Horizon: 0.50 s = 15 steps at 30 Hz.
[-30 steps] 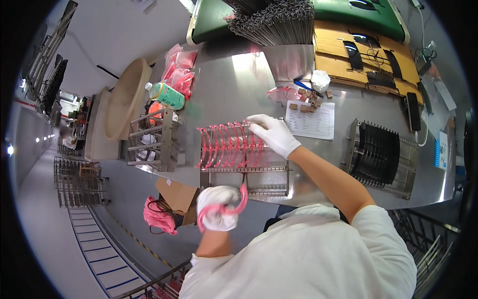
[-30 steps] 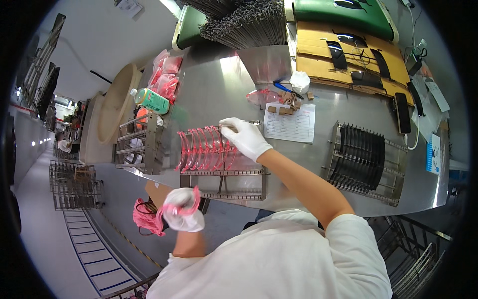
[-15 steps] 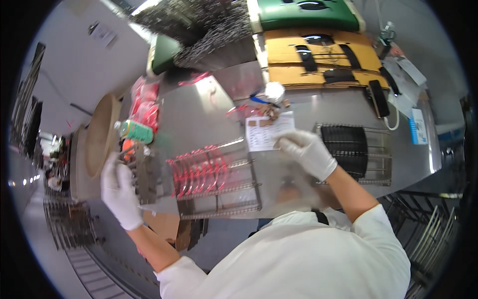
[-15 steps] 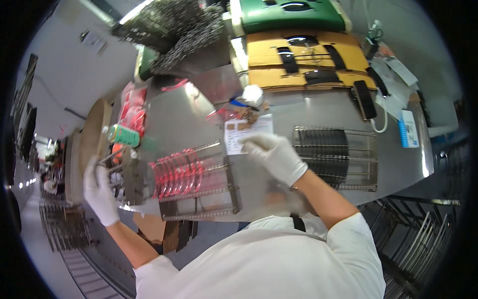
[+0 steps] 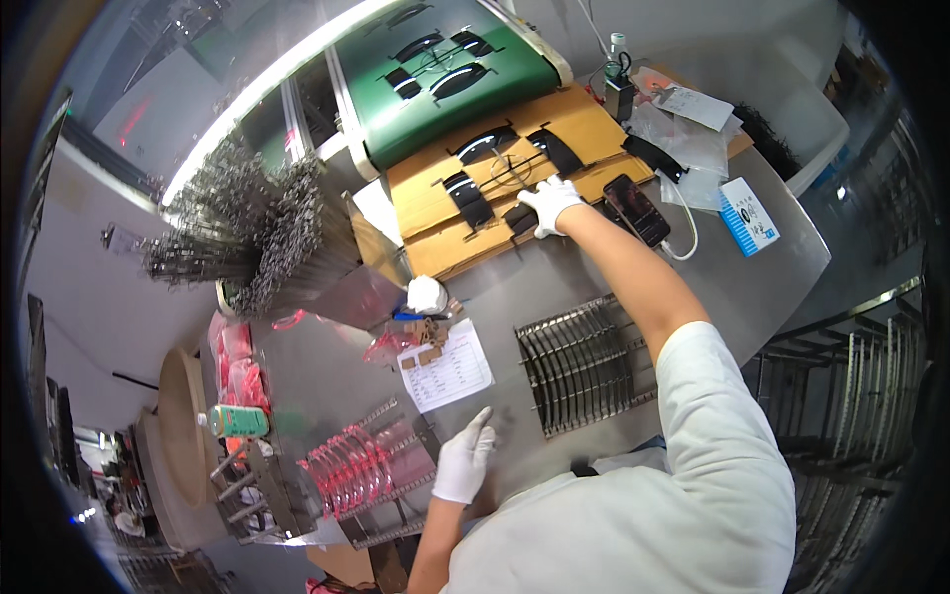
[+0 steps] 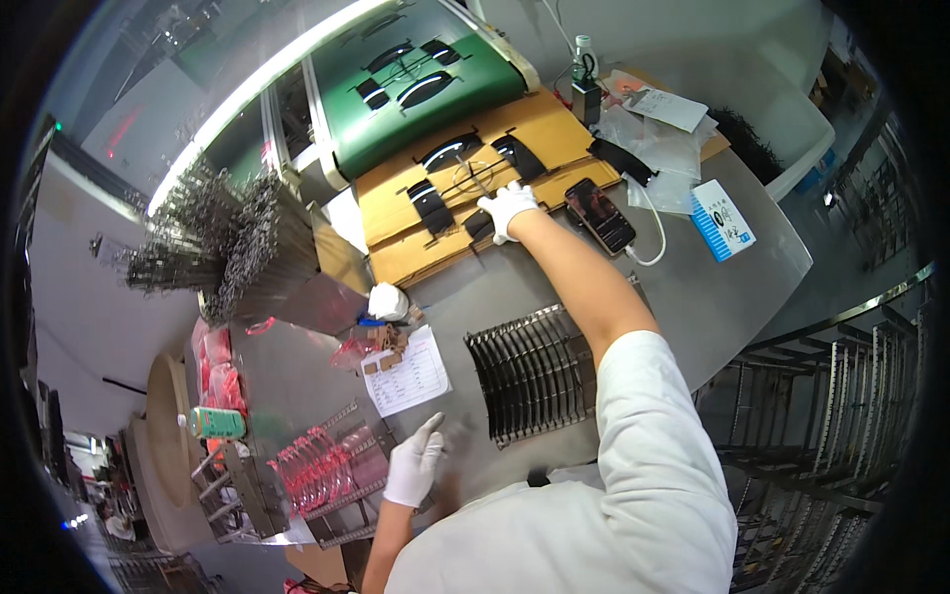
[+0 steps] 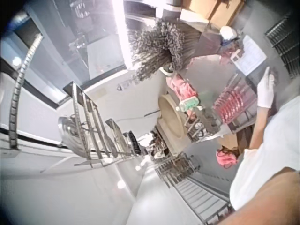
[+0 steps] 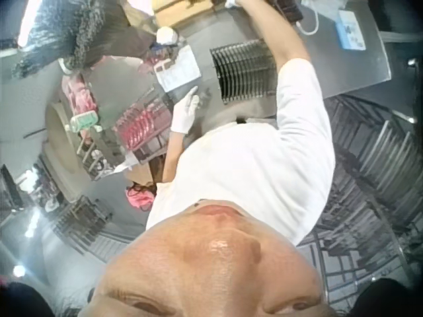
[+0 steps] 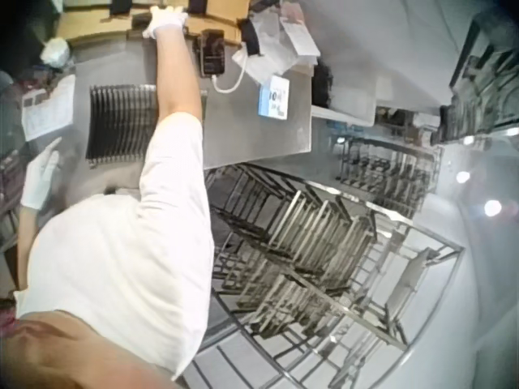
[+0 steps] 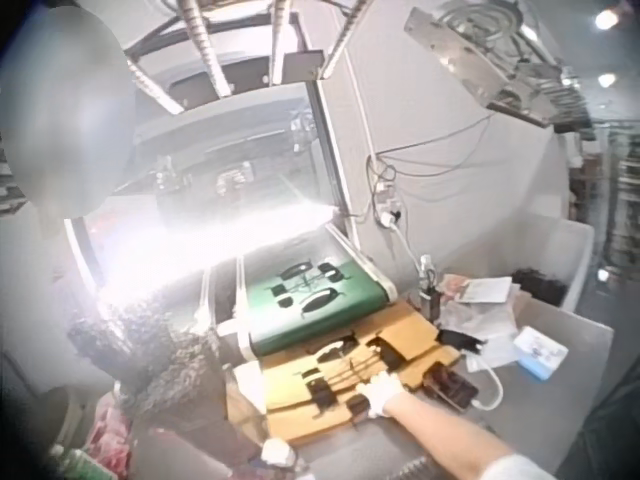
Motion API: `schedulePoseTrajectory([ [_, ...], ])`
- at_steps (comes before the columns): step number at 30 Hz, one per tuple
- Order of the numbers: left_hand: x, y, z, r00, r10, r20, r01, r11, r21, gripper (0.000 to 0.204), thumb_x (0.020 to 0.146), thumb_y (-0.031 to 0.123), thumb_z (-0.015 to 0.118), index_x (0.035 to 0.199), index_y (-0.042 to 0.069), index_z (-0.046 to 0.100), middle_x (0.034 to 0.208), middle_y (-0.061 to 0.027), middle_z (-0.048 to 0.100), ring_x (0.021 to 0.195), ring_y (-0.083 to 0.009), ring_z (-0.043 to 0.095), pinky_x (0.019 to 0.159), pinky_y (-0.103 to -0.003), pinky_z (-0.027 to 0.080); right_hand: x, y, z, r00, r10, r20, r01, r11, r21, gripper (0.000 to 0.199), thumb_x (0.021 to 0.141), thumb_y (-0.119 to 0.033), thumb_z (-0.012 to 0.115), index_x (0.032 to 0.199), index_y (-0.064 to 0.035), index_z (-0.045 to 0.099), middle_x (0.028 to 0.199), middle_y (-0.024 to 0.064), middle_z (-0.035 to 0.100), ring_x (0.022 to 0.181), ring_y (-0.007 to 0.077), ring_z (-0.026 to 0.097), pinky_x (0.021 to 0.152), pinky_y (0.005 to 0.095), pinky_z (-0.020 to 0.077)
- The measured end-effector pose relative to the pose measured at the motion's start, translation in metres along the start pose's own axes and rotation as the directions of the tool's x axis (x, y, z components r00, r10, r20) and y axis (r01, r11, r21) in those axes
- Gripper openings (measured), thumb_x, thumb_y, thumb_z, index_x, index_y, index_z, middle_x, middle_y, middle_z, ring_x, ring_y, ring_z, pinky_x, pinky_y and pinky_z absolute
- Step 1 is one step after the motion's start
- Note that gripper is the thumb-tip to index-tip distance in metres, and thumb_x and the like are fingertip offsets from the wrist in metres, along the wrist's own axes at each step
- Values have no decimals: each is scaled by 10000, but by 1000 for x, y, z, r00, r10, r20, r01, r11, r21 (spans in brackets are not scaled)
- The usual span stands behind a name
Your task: The person assembles small black plastic parts onto a metal rack and handles red plastic clips. They place the black parts into slots on the rack, then pick up and manipulate red clips, and later place the rack onto a nearby shelf.
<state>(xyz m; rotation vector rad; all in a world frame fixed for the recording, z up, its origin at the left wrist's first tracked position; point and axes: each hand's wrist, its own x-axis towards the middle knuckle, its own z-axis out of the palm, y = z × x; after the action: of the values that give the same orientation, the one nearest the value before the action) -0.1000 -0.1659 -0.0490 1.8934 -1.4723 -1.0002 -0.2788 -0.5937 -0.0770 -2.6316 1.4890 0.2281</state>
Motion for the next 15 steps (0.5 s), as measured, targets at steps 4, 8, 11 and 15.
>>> schedulePoseTrajectory([
  [4,30,-2,39,989,-85,122,104,982,-158,490,1084,277,490,1536,95,439,834,-187,705,734,-332,698,727,-376,551,23,9,-3,987,-158,-4,158,981,113,715,644,-353,846,1311,-195,643,1256,180,637,1171,347,620,1042,446,470],
  [8,49,-4,65,995,5,105,-16,995,103,522,1078,253,469,1564,95,365,867,-305,669,788,-487,665,704,-505,538,-1,4,-29,955,-243,-167,295,799,524,797,620,-397,830,1298,-41,612,1259,243,598,1209,378,566,1044,408,470],
  [11,55,-21,83,992,117,40,-123,966,227,564,1061,211,464,1586,100,290,874,-355,640,784,-534,640,681,-610,493,-53,-2,-58,921,-258,-293,390,647,655,756,659,-365,846,1294,-26,615,1250,237,614,1210,361,578,1063,403,464],
  [15,58,-13,84,999,38,22,-42,969,244,542,1043,184,499,1566,147,363,888,-345,646,820,-513,653,704,-591,508,-134,4,-61,756,-289,-587,636,535,556,660,677,-268,870,1242,-45,614,1196,212,630,1156,351,605,1038,404,490],
])
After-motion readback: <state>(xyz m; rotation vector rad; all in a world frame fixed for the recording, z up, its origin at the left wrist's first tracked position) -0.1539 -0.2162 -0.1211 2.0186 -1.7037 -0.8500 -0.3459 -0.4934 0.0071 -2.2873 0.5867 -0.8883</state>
